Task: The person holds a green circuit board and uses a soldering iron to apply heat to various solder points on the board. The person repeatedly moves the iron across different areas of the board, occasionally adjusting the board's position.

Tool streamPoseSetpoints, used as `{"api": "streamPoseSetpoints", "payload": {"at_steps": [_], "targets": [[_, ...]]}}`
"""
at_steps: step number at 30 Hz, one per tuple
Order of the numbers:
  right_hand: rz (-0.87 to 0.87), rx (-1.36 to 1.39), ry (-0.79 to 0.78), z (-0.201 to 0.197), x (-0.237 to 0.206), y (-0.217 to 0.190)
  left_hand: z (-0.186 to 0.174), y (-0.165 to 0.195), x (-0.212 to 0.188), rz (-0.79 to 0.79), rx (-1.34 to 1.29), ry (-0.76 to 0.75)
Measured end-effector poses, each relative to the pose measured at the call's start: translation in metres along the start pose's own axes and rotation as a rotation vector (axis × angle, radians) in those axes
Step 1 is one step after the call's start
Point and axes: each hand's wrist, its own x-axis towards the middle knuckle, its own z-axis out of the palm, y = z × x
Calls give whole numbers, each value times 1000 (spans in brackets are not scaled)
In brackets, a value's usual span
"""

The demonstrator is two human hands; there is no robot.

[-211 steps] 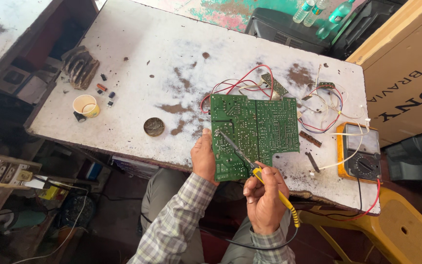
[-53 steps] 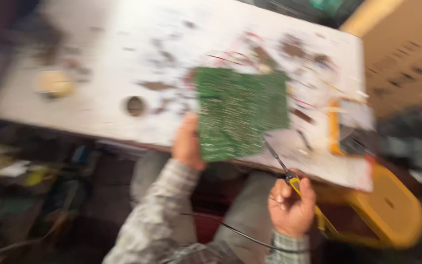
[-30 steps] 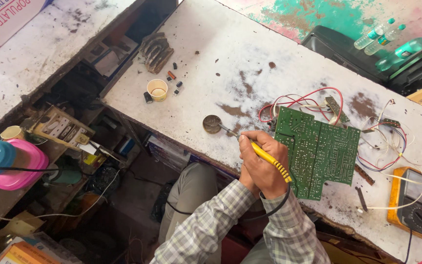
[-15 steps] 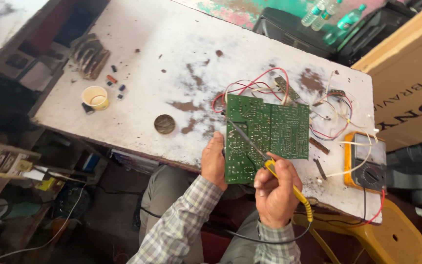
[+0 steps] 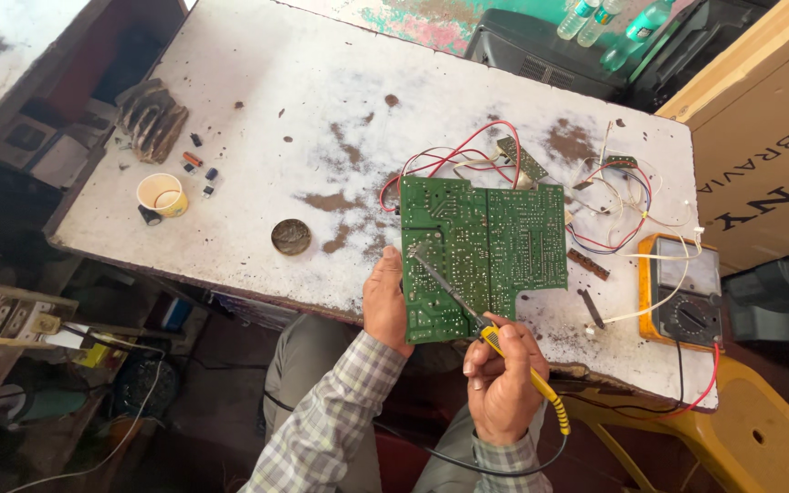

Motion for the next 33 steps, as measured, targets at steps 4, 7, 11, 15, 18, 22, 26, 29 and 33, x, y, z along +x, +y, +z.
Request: {"api": "streamPoseSetpoints", "payload": {"at_steps": [4,7,11,15,18,22,26,29,33], "targets": [[49,-15,37,-2,0,-2,-1,-3,1,10,32,16],[35,-8,20,-3,0,-3,-1,-4,2,18,47,25],[43,-24,37,-2,-1,-2,1,-3,2,4,54,52],[61,-7,44,0,-2,-2,2,-2,1,2,60,61],[114,39,53,2,-3,-3,2,-3,1,4,71,73],[158,60,75,4,-4,-4,1,-4,3,-2,64,102],[127,-6,82,6,-7,-5,-2,-8,4,15,75,104],[66,-50,74,6,-10,-5,-4,-11,5,18,68,108],[10,-73,36,5,-14,-5,-6,-13,7,28,81,128]]}}
